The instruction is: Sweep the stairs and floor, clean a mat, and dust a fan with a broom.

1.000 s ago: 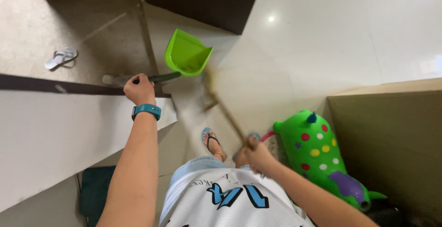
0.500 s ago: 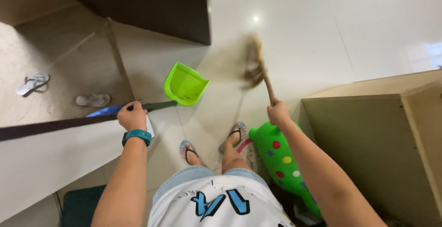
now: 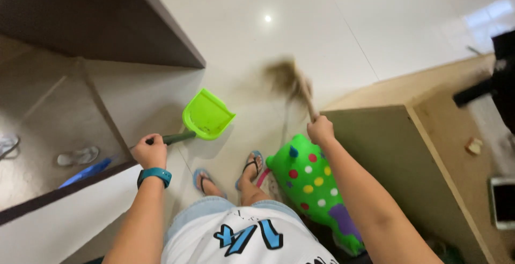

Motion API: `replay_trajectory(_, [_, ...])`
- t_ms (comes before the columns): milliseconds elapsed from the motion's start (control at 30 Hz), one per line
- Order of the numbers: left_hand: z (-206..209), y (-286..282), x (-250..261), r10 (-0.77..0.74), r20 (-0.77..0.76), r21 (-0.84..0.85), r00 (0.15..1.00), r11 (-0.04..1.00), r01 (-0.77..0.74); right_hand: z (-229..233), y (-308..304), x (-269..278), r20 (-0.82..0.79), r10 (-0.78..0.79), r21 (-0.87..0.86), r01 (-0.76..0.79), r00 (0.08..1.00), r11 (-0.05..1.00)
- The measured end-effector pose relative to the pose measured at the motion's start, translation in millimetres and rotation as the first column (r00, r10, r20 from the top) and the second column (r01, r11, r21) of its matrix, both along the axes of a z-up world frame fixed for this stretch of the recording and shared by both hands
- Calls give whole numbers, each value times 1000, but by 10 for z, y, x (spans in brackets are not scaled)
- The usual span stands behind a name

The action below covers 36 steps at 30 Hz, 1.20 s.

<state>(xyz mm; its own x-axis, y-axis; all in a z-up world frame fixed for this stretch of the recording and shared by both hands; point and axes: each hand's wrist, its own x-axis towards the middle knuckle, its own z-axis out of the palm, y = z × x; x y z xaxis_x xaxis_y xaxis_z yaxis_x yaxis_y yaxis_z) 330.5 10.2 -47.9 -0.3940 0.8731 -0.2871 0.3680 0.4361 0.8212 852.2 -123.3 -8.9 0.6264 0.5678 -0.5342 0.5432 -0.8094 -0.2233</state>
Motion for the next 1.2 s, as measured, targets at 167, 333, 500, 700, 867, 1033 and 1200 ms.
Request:
replay_trajectory(167, [113, 337, 645, -119, -20, -23, 993, 993, 119, 1001, -868, -167, 131, -79, 178, 55, 988, 983])
replay_trajectory(333, [-101, 750, 1230, -232, -11, 8, 973, 973, 232, 43, -1370, -263, -49, -370, 95, 373, 928, 923])
replay_trajectory(500, [-686, 1293, 1831, -410, -189, 150, 893, 886, 438, -1394, -737, 520, -895, -446, -200, 908, -16, 369])
replay_trajectory(700, [-941, 1973, 2636, -602, -201, 155, 773, 759, 632, 1145, 240, -54, -564, -641, 278, 850, 521, 447])
replay_trajectory(867, [-745, 2373, 3133, -674, -73, -13, 735, 737, 675, -36, 814, 177, -428, -829, 145, 932, 362, 332])
replay_trajectory(1033, [-445, 2579, 3362, -841, -2, -102, 540, 538, 837, -937, 1244, 981, -857, -473, -288, 951, -203, 115])
replay_trajectory(1200, [-391, 2969, 3418, -891, 133, -57, 435, 431, 901, 1004, 2670, 276, -814, -563, -17, 964, 140, 265])
